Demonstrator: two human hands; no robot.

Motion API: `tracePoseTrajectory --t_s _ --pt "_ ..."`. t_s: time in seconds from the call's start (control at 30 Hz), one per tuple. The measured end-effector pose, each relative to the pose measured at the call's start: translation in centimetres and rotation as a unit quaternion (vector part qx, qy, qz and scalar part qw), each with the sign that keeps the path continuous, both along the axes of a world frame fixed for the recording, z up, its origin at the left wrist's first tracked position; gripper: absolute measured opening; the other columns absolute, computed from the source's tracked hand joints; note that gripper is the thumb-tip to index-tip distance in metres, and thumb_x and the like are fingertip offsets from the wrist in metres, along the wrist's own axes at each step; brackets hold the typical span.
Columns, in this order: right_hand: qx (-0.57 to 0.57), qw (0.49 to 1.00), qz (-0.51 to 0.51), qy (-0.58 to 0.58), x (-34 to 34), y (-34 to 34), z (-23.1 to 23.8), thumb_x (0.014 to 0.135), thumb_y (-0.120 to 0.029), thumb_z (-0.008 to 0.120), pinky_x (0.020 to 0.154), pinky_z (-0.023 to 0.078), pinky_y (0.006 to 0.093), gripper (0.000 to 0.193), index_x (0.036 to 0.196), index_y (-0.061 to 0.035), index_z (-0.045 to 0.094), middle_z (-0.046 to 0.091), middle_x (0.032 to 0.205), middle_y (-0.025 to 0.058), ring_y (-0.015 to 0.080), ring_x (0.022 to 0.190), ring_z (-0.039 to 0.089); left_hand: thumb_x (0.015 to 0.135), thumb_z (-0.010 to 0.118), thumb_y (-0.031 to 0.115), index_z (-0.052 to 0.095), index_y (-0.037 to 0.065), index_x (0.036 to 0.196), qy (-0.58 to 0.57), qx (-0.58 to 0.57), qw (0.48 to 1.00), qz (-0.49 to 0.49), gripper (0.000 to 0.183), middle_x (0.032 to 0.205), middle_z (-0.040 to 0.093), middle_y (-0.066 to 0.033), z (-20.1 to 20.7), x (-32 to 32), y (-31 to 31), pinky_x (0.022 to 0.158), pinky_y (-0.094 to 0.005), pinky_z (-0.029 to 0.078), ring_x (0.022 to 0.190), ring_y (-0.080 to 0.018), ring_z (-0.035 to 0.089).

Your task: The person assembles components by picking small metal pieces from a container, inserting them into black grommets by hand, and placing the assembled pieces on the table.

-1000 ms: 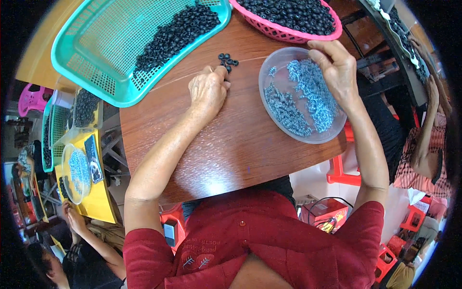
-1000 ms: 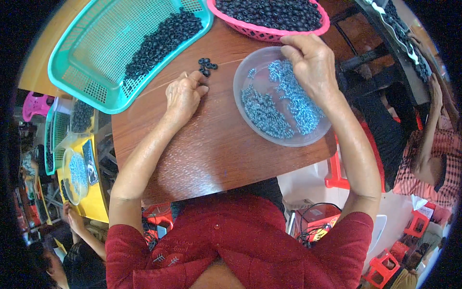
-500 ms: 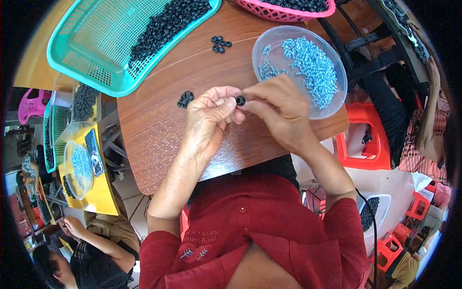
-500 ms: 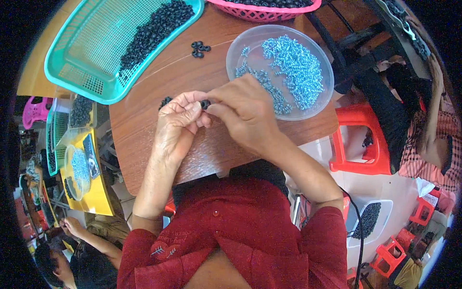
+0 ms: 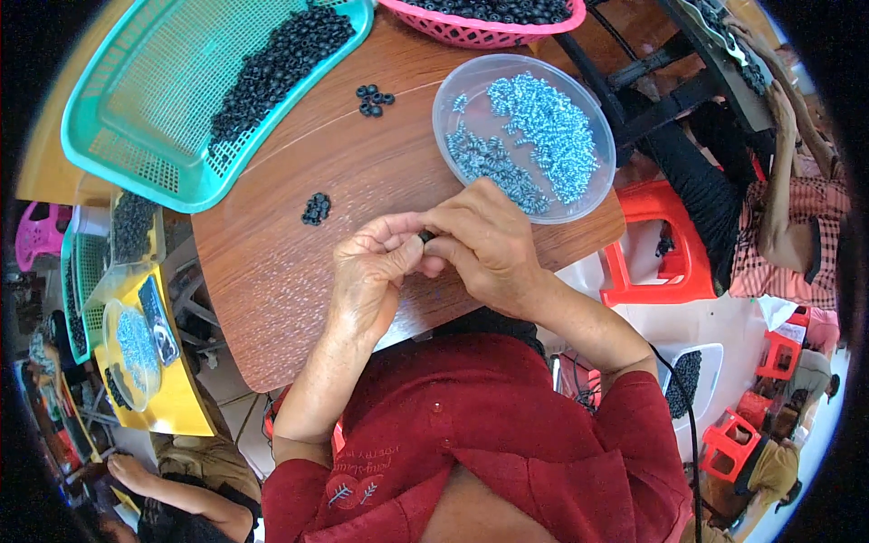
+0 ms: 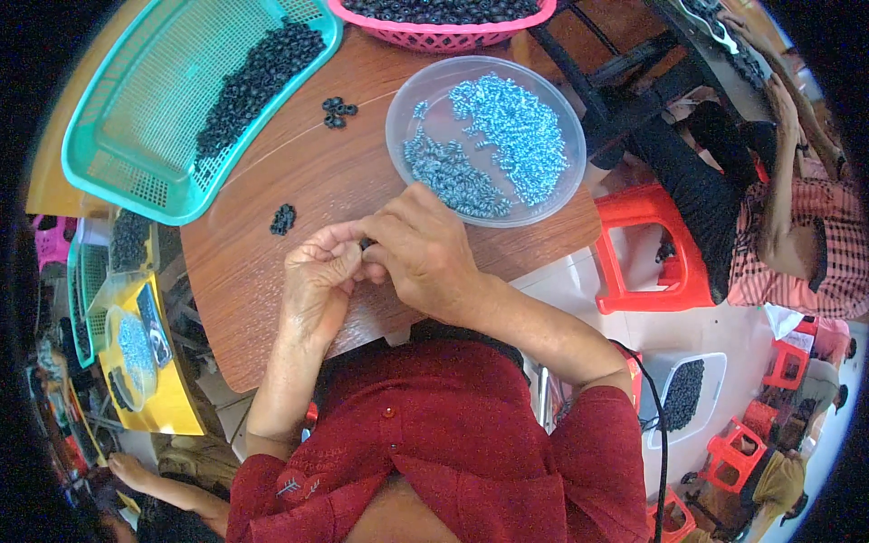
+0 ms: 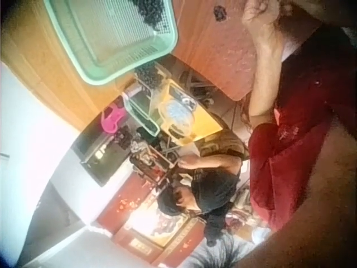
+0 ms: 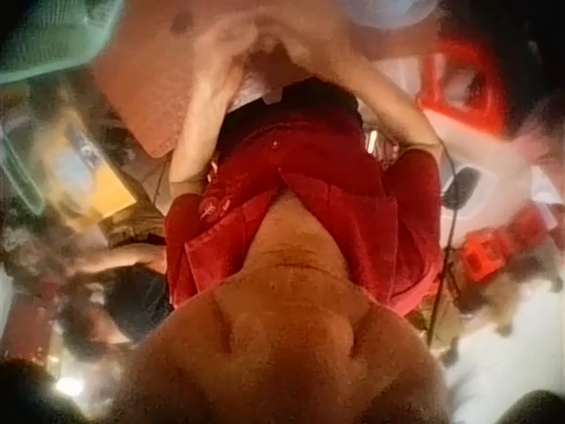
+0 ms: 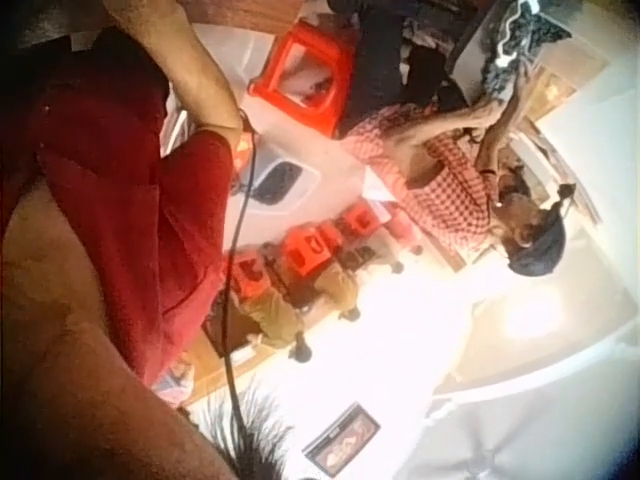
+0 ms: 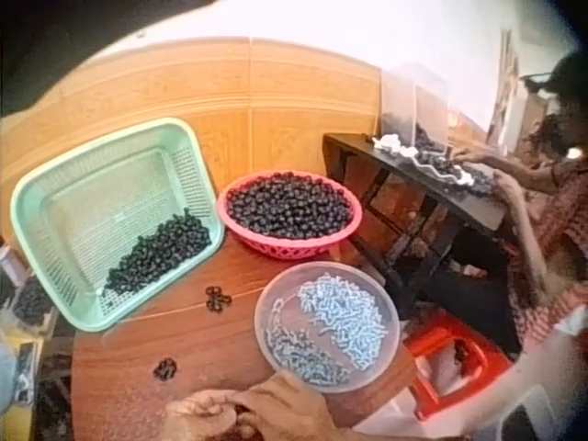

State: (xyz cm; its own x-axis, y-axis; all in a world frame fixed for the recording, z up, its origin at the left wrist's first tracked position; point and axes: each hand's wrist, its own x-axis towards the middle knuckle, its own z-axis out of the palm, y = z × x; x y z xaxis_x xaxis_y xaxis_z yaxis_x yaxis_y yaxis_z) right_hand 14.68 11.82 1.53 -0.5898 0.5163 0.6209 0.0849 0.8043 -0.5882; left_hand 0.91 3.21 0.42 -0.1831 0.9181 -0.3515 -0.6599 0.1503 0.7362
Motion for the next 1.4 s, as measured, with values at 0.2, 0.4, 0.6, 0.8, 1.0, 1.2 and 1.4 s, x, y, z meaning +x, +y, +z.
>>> tracePoseTrajectory --t_s 0.2,0.4,0.6,0.8,1.0,1.2,1.4 --pt "0.014 0.999 0.005 -0.045 2.0 2.3 0.1 0.066 0.001 0.065 0.063 0.043 0.037 0.022 0.088 -0.0023 0.064 0.059 0.075 0.0091 0.0273 0.07 0.054 0.086 0.06 0.003 0.06 -0.005 0.103 0.037 -0.005 0.999 -0.022 0.019 0.084 0.066 -0.012 -1.2 0.4 -0.2 0.065 -0.0255 0.051 0.068 -0.0154 0.063" --pt "0.134 0.965 -0.161 -0.16 5.5 9.4 -0.6 0.064 0.004 0.059 0.063 0.043 0.0403 0.018 0.078 -0.0054 0.066 0.057 0.072 0.0123 0.0312 0.074 0.053 0.086 0.061 0.006 0.062 -0.003 0.102 0.084 0.001 0.995 -0.056 0.018 0.083 0.066 -0.0124 -2.2 0.4 0.0 0.061 -0.0225 0.049 0.064 -0.0127 0.06" --pt "0.212 0.897 -0.158 -0.355 4.8 12.3 -2.4 0.062 -0.013 0.07 0.071 0.043 0.0418 0.015 0.076 -0.0068 0.068 0.058 0.074 0.0138 0.0311 0.08 0.053 0.087 0.062 0.008 0.061 -0.003 0.103 0.079 -0.008 0.995 -0.067 0.02 0.08 0.065 -0.0117 -2.5 -0.1 0.4 0.056 -0.0206 0.046 0.058 -0.011 0.056" --pt "0.214 0.912 -0.191 -0.293 4.5 13.5 -1.5 0.062 -0.017 0.073 0.07 0.043 0.041 0.017 0.076 -0.0081 0.069 0.058 0.075 0.0138 0.0298 0.079 0.053 0.086 0.063 0.009 0.06 -0.003 0.104 0.067 -0.015 0.996 -0.064 0.022 0.08 0.066 -0.0122 -2.7 -0.4 0.5 0.055 -0.0204 0.046 0.057 -0.0105 0.056" --pt "0.205 0.916 -0.165 -0.304 4.0 13.4 -2.2 0.063 -0.007 0.068 0.067 0.044 0.0399 0.015 0.078 -0.0077 0.069 0.056 0.072 0.0113 0.0287 0.076 0.053 0.086 0.063 0.009 0.06 -0.004 0.103 0.067 -0.016 0.996 -0.064 0.022 0.079 0.066 -0.0127 -2.7 -0.6 0.5 0.055 -0.0204 0.046 0.057 -0.0107 0.056" --pt "0.2 0.913 -0.144 -0.326 2.3 13.5 -3.3 0.059 -0.002 0.063 0.071 0.043 0.0412 0.013 0.071 -0.0041 0.066 0.058 0.073 0.0132 0.0305 0.079 0.053 0.087 0.062 0.007 0.062 -0.003 0.1 0.057 -0.015 0.996 -0.067 0.017 0.078 0.066 -0.0108 -2.6 -0.7 0.6 0.055 -0.0193 0.046 0.057 -0.0085 0.056" --pt "0.214 0.914 -0.143 -0.315 1.8 13.7 -3.7 0.058 -0.001 0.062 0.071 0.042 0.0414 0.009 0.067 -0.0024 0.064 0.057 0.072 0.0135 0.0309 0.08 0.053 0.087 0.062 0.009 0.061 -0.004 0.101 0.064 -0.009 0.996 -0.069 0.019 0.078 0.066 -0.0117 -2.7 -0.7 0.6 0.056 -0.0201 0.046 0.057 -0.0096 0.056"
